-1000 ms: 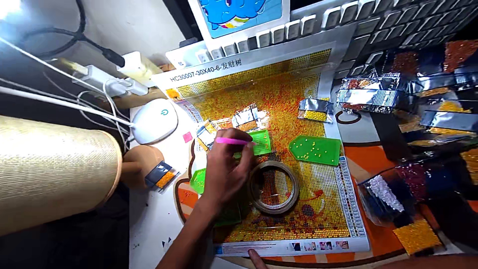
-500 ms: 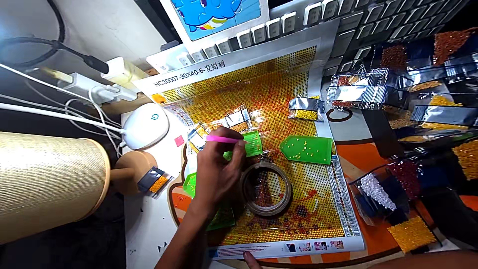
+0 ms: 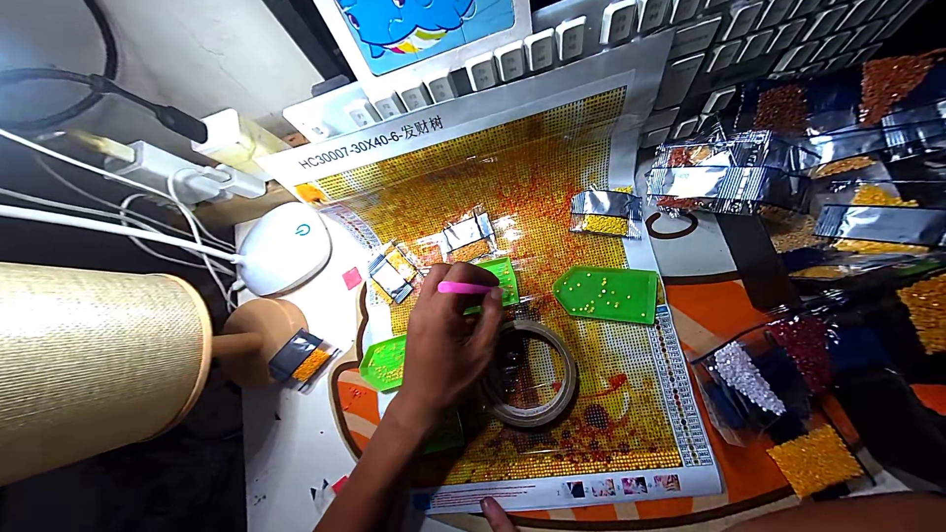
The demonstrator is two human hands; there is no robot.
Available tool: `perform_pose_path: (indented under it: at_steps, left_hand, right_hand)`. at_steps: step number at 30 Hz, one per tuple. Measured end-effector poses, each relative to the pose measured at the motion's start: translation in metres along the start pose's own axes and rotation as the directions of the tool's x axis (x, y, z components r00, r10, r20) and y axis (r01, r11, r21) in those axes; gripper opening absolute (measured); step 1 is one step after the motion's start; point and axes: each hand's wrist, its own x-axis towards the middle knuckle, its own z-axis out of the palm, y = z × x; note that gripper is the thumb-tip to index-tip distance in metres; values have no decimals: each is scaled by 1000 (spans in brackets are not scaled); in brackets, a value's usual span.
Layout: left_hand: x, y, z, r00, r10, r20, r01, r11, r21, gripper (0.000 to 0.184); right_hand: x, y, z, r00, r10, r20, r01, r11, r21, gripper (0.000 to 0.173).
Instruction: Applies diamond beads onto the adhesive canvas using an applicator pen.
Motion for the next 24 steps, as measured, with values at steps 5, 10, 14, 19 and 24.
perform_pose_path:
  at_steps: [5,10,14,19,24]
  left_hand:
    - [0,1,2,1000,-8,11,7,1000,28,12]
    - [-1,0,3,1000,-9,30,7,998,64,11]
    - [0,6,-2,1000,-12,-3,12,999,41,11]
    - [0,4,-3,1000,-10,-16,11,999,32,11]
    - [0,1,1,1000,-10,7,9,999,50,10]
  right_hand:
    - [2,-2,-1,1000,-21,21,21,1000,1,35]
    - [-8,35,3,999,-24,47,23,1000,12,36]
    - [-10,43,4,999,-38,39,38,999,10,36]
    - [-6,29,2,998,-41,46,40,999,15,36]
    - [-9,31,1,997,13,76,-10,999,-43,37]
